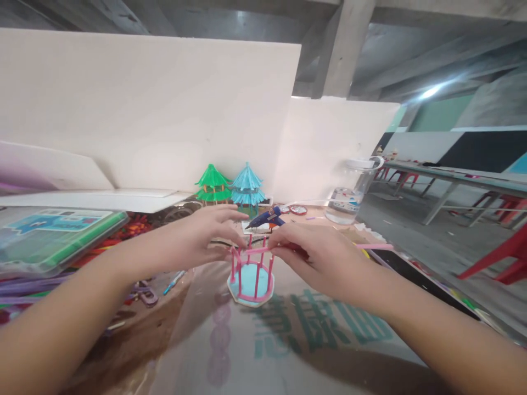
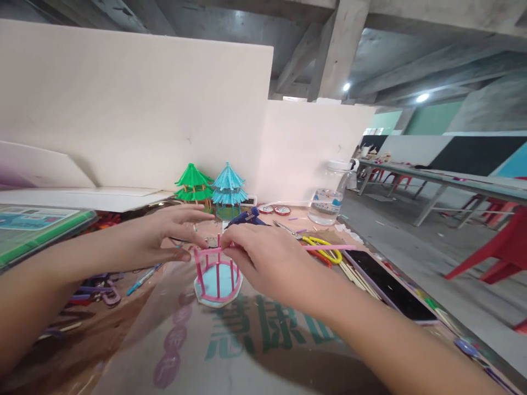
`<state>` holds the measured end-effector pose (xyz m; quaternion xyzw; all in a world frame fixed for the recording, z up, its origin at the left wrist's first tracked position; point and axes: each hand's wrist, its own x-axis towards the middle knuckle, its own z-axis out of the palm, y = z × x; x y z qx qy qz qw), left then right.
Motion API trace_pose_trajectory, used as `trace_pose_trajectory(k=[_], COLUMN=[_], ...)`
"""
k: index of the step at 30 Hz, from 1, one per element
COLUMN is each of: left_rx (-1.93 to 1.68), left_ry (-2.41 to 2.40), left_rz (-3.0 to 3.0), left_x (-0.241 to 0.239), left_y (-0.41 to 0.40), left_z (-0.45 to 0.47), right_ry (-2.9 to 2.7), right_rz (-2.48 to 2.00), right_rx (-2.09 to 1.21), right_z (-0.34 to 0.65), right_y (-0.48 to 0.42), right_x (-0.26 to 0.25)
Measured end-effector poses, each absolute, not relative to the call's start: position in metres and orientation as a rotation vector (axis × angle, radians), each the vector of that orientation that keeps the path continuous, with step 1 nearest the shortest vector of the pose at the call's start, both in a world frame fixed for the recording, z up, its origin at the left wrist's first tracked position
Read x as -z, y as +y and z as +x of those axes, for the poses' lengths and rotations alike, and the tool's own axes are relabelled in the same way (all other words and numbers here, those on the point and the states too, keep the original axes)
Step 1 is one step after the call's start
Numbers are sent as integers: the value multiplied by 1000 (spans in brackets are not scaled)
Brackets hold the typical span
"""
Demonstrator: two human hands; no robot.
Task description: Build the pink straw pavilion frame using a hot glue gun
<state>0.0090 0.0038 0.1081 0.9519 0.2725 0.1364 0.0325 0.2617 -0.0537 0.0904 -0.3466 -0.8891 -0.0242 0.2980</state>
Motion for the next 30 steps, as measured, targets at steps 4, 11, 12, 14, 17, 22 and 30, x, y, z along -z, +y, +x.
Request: trace_pose_trajectory(k=[4, 11, 12, 14, 17, 22, 30], left_rx=[-412, -648, -665, -675, -651, -627, -701], left_ry=[846, 595, 587, 572, 572, 608, 556], left_rz=[3020, 3173, 3193, 3229, 3260, 3285, 3255], left_x=[-96, -93, -92, -92, -95, -100, -96], left_y=[4, -4, -5, -8, -11, -11, -12], left_z=[14, 25, 27, 29, 30, 28, 31], right_ry=[-2379, -2422, -2430, -2453, -2485, -2493, -2508], right_rz=[-916, -849, -823, -784, -761, -784, -780], right_rx=[51, -39, -47, -72, -98, -95, -146], right_z=[262, 262, 263, 265, 266, 266, 268], right_y=[-54, -44, -42, -40, -38, -38, -37], right_x=[-88, -81, -81, -81, -82, -81, -81])
